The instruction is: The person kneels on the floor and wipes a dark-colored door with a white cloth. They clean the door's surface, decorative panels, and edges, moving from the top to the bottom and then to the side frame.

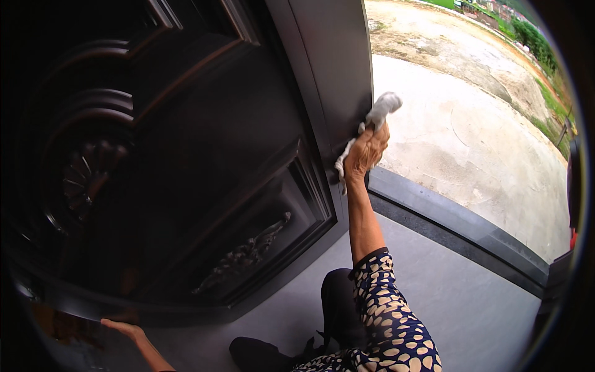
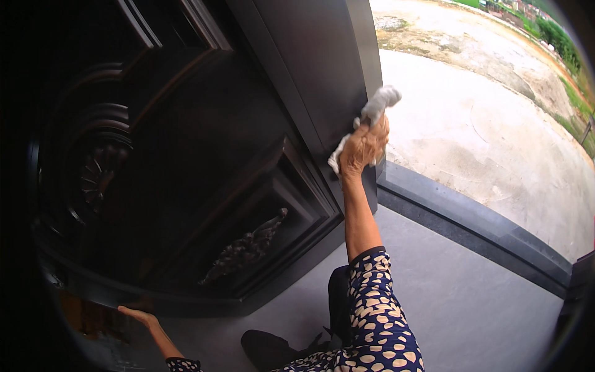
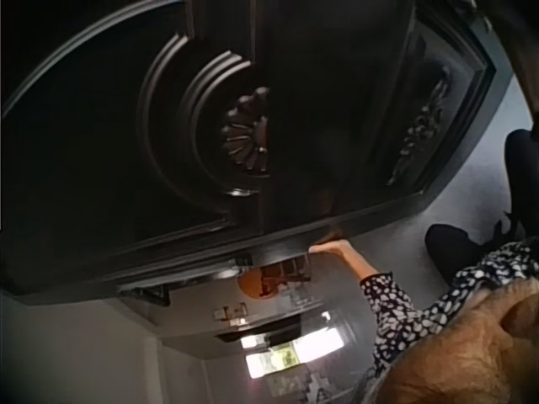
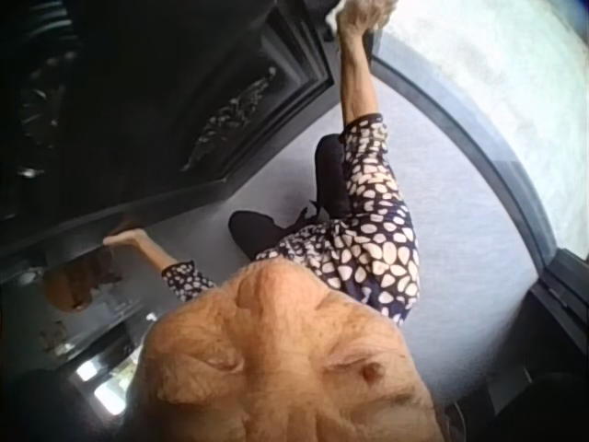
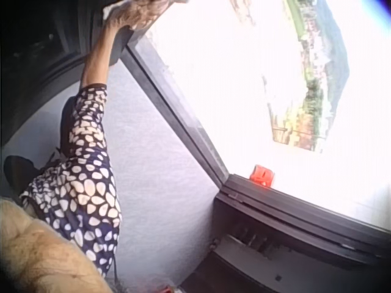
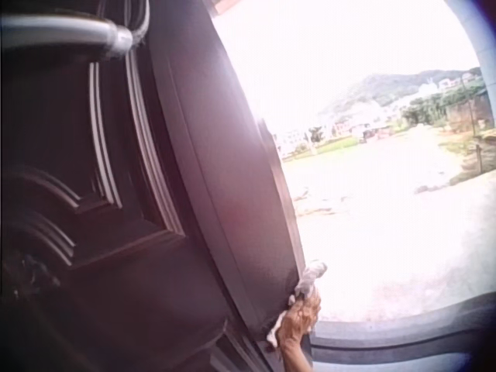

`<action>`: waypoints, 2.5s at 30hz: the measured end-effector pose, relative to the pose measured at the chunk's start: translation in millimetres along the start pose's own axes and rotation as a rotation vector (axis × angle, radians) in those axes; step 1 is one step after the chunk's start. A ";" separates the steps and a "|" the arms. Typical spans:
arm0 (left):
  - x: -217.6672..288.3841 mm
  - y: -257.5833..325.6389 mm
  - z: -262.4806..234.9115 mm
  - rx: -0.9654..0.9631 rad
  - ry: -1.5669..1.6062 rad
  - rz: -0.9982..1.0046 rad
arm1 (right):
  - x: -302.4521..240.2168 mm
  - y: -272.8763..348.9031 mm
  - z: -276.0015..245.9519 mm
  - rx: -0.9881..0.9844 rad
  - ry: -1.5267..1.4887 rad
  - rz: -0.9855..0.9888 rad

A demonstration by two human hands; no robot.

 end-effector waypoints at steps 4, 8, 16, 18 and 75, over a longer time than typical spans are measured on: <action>4.2 7.4 11.7 -0.009 -0.019 -0.016 | 111.3 51.8 -27.9 -0.113 0.231 0.290; -2.5 6.8 11.6 -0.036 -0.004 -0.023 | 149.8 94.4 -43.0 -0.290 0.372 0.546; -15.7 0.3 15.5 -0.077 0.065 -0.042 | -77.8 44.2 -18.8 -0.213 -0.089 -0.076; -11.7 4.2 9.7 -0.042 0.019 -0.004 | -133.1 38.9 -21.2 -0.199 -0.237 -0.239; -2.2 19.8 24.2 -0.164 0.176 0.051 | -228.8 228.8 -109.4 -0.359 -0.705 -1.091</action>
Point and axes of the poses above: each hand's wrist, its own y-axis away from the middle knuckle, its own z-axis out of the palm, x = y × z, the point moved 10 cm from there along -y, towards the middle knuckle, and after that the axes turned 13 degrees about x, right-handed, at the moved point
